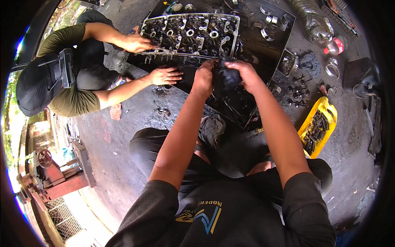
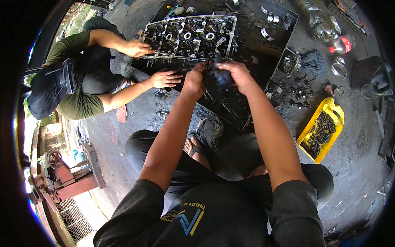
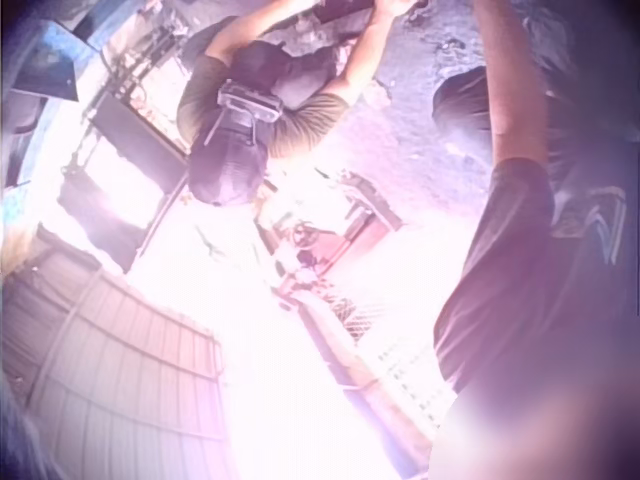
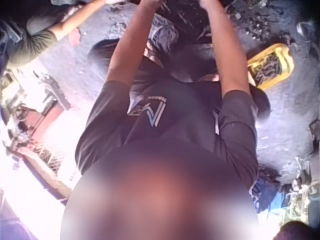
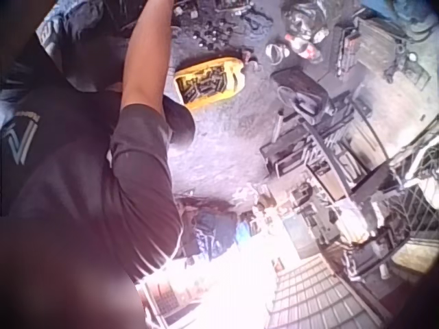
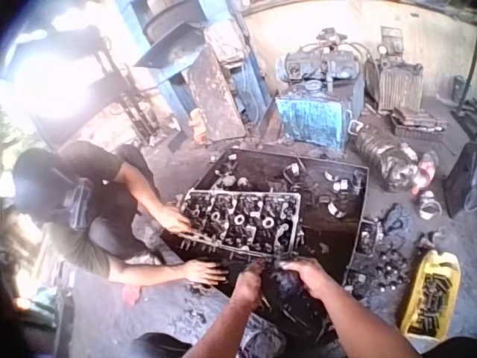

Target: The person cleans an engine cylinder head by wiping its surface with a rag and picking up small parts from a yellow tray. Another person assists by holding the cylinder head steady.

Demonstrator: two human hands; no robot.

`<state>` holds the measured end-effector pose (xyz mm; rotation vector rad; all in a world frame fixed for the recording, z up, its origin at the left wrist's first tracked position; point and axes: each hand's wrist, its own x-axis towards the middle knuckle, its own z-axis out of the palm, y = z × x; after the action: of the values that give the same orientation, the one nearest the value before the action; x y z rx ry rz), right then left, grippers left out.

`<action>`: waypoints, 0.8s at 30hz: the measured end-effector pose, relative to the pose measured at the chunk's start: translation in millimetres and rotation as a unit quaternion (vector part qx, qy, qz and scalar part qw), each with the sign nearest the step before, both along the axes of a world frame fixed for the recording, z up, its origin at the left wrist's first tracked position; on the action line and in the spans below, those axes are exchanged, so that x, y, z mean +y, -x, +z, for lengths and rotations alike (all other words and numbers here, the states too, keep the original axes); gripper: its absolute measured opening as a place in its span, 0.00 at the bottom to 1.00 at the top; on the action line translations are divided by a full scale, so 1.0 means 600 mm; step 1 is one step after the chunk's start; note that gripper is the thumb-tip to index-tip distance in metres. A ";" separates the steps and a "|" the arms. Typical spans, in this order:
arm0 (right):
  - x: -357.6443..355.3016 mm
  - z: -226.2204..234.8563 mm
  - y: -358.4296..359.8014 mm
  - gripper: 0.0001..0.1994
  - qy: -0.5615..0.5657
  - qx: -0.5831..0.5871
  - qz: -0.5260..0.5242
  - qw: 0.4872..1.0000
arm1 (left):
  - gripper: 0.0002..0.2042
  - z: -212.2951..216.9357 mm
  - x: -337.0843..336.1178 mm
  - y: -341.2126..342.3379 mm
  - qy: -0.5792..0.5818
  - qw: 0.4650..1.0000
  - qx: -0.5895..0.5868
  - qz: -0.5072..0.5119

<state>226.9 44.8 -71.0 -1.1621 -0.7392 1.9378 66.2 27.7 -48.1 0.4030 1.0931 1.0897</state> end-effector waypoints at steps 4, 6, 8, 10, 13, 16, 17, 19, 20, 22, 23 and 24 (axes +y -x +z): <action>-0.008 -0.025 0.044 0.17 -0.218 -0.273 0.052 0.936 | 0.14 -0.030 -0.015 -0.018 0.055 0.996 -0.060 0.044; -0.010 -0.030 0.060 0.15 -0.239 -0.420 0.089 0.871 | 0.14 -0.048 -0.014 -0.007 0.036 0.995 -0.073 0.050; -0.018 -0.025 0.069 0.16 -0.248 -0.473 0.127 0.836 | 0.11 -0.056 0.007 0.019 0.058 0.995 -0.085 -0.010; -0.032 -0.016 0.071 0.16 -0.212 -0.457 0.076 0.861 | 0.08 -0.066 0.022 0.025 0.098 0.995 0.017 0.016; -0.053 -0.014 0.056 0.17 -0.153 -0.471 0.221 0.840 | 0.08 -0.058 0.039 0.045 0.089 0.991 0.035 0.094; -0.080 -0.037 0.029 0.24 -0.131 -0.528 0.237 0.805 | 0.09 -0.050 0.042 0.052 0.041 0.989 0.082 0.117; -0.082 -0.045 0.019 0.29 -0.122 -0.527 0.258 0.801 | 0.09 -0.050 0.037 0.051 0.045 0.987 0.084 0.128; -0.079 -0.052 0.010 0.33 -0.172 -0.558 0.286 0.760 | 0.11 -0.055 0.028 0.041 0.065 0.986 0.096 0.123; -0.078 -0.052 0.007 0.36 -0.169 -0.586 0.324 0.724 | 0.11 -0.057 0.024 0.036 0.078 0.985 0.091 0.123; -0.048 -0.035 0.003 0.37 -0.173 -0.536 0.307 0.767 | 0.11 -0.056 0.019 0.020 0.106 0.986 0.062 0.111; -0.025 -0.020 0.002 0.33 -0.193 -0.506 0.309 0.782 | 0.11 -0.051 0.021 0.009 0.103 0.989 0.015 0.104; -0.001 0.000 -0.005 0.29 -0.221 -0.469 0.306 0.798 | 0.11 -0.042 0.026 -0.001 0.112 0.988 -0.029 0.101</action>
<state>229.9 44.5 -70.9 -1.6829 -2.1923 1.3591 66.8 43.1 -73.2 0.0830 1.2087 1.1349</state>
